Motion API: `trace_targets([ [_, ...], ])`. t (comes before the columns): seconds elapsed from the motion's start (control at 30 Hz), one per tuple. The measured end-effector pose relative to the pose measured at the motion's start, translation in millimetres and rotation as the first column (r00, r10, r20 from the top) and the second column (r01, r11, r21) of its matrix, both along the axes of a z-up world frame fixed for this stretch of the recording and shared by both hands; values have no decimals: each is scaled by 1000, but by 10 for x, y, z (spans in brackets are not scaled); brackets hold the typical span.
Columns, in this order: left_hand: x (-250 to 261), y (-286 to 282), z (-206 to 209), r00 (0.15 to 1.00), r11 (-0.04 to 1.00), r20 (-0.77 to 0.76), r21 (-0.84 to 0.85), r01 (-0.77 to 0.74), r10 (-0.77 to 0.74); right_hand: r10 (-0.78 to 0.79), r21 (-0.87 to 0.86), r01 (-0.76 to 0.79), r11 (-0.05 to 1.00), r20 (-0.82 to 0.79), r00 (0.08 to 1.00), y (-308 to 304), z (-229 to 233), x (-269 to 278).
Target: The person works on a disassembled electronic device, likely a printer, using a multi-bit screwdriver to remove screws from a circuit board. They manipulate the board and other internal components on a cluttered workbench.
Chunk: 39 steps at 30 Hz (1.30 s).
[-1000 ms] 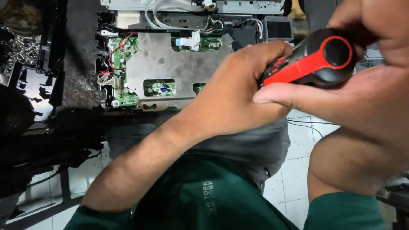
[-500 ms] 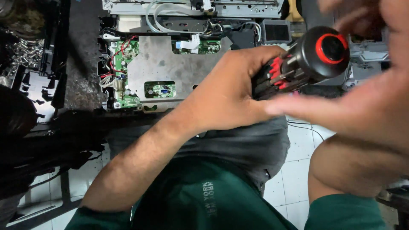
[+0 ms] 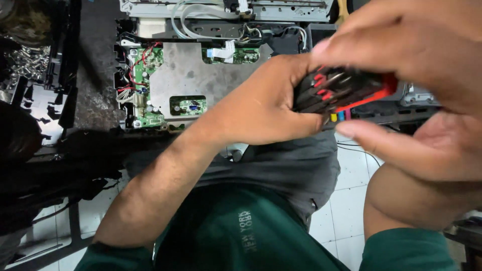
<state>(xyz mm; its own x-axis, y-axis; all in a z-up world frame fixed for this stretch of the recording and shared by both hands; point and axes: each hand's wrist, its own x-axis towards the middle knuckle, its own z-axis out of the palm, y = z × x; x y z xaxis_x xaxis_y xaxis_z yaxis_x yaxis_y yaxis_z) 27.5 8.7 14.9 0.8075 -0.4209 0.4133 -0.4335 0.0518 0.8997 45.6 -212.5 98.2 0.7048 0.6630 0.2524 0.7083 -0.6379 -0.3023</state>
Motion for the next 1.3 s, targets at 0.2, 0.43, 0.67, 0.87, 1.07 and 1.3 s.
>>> trace_targets([
  [0.2, -61, 23, 51, 999, 997, 42, -73, 10, -7, 7, -17, -7, 1000, 1, 1000, -17, 15, 99],
  [0.43, -92, 37, 9, 997, 998, 46, -42, -52, 54, 22, -33, -22, 999, -4, 1000, 1, -5, 5],
  [0.67, -61, 47, 6, 999, 998, 27, -47, -29, 30, 29, -50, -29, 998, 1, 1000, 8, 5, 34],
  [0.87, -57, 40, 50, 1000, 999, 20, -31, -13, 14, 23, -62, -23, 998, 2, 1000, -22, -1, 5],
  [1.07, -73, 69, 83, 1000, 999, 25, -36, 3, -3, 39, -78, -39, 996, 2, 999, 25, 0, 12],
  [1.3, -61, 65, 71, 999, 998, 31, -57, 30, -29, 53, -100, -53, 994, 4, 999, 98, 0, -28],
])
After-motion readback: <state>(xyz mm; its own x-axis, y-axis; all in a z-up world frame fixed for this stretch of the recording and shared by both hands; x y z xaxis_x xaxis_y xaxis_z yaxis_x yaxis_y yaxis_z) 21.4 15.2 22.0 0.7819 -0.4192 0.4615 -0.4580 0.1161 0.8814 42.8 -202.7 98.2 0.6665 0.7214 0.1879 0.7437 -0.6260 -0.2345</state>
